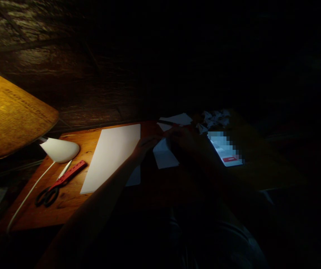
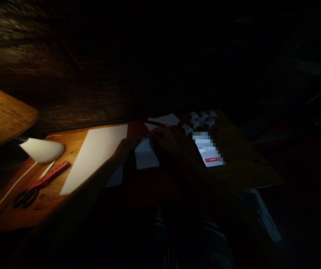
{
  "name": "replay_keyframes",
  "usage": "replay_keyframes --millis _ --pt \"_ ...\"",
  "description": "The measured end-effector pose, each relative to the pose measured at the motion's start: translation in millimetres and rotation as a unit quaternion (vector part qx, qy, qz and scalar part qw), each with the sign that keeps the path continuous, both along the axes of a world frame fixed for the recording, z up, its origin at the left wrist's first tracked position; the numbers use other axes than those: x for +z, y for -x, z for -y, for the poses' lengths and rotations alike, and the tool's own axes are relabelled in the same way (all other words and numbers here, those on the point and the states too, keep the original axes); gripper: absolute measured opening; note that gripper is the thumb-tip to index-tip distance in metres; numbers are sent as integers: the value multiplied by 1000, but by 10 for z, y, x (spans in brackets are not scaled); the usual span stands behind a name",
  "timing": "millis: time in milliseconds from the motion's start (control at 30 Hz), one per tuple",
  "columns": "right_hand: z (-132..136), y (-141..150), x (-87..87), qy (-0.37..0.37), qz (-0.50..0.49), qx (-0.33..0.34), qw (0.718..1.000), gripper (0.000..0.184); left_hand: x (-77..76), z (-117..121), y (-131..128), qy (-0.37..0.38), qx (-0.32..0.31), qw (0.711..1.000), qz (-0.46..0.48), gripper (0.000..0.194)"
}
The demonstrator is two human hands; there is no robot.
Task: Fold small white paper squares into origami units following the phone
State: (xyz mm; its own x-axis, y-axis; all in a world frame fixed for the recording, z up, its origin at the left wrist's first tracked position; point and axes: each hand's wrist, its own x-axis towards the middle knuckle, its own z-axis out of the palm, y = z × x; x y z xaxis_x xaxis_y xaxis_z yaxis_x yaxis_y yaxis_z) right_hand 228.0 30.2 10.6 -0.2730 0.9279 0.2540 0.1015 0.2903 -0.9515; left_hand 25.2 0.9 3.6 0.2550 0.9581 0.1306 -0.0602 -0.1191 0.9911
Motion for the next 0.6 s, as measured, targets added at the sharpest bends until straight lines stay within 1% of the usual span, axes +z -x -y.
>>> replay_keyframes --millis 67,133,200,267,333,433,500,600 --pt "-2 5 -22 -18 10 4 1000 18 -8 -4 -13 -11 4 1000 -1 41" --pt "1 14 -33 -40 21 5 999 19 -25 -6 -29 -19 17 1000 -14 39" --pt "10 21 -26 -64 29 -3 998 20 -59 -12 -40 -12 21 999 -23 35" --pt "19 22 -8 -78 33 -14 996 25 -114 -31 -41 4 12 1000 -14 35" --pt "27 18 11 -77 39 -24 996 32 -175 -62 -31 12 7 1000 6 41" --pt "38 17 19 -67 46 -35 996 35 -233 -99 -7 10 7 1000 9 45" --pt "45 27 6 -58 41 -36 997 33 -221 -93 2 11 4 1000 5 46" --pt "45 42 -31 -26 20 -39 999 28 -136 -41 -12 32 -6 999 35 53"
